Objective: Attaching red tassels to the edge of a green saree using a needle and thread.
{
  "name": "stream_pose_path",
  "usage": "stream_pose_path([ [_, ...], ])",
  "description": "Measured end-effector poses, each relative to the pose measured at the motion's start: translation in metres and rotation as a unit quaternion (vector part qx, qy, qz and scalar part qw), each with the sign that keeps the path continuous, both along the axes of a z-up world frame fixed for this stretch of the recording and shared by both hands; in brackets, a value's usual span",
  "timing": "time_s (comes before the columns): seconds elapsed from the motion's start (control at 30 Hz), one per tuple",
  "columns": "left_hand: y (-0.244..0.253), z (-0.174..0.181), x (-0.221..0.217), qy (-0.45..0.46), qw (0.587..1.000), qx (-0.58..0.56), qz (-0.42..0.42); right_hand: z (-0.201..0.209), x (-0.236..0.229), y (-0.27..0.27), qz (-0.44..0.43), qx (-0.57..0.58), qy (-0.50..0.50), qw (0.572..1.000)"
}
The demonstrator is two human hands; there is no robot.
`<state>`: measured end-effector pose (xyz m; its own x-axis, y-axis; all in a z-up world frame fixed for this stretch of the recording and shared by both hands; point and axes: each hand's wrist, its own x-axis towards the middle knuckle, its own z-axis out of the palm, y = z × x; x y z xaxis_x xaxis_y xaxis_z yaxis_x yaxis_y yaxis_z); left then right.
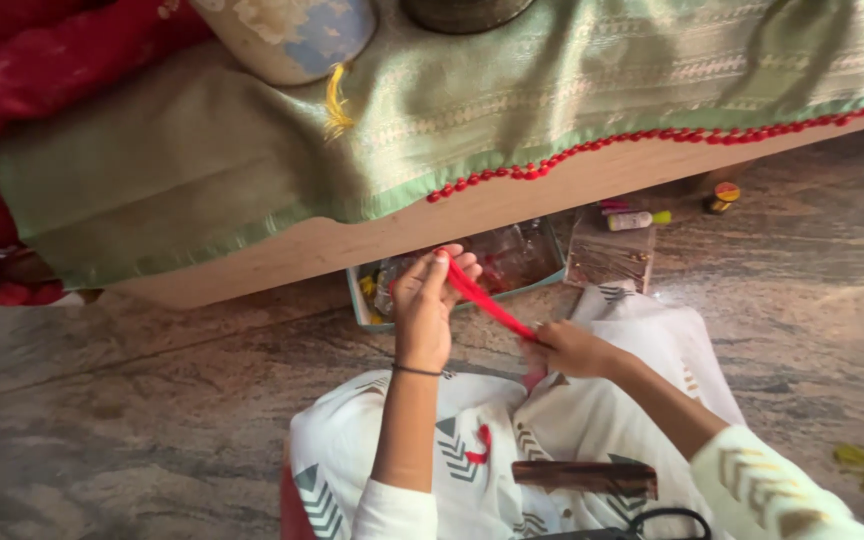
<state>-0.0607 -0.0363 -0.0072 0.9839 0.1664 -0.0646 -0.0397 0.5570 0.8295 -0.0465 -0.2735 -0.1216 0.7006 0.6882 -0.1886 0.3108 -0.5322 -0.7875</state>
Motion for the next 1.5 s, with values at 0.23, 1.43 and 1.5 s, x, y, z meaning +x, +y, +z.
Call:
stream_pose_path([
  [0.23,0.085,-0.12,0.062,0.032,0.723,0.679,0.119,0.069,-0.048,-0.086,-0.063,-0.309,0.103,0.943],
  [1.43,0.02,0.026,0.068,-0.052,0.979,-0.116,-0.158,0.2,0.099,-0.134,-0.398,0.696,0.165,0.574],
  [1.5,0.015,0.025,0.068,-0.066,0.983,-0.07,-0.154,0.189,0.106,-0.147,-0.395,0.703,0.167,0.567],
])
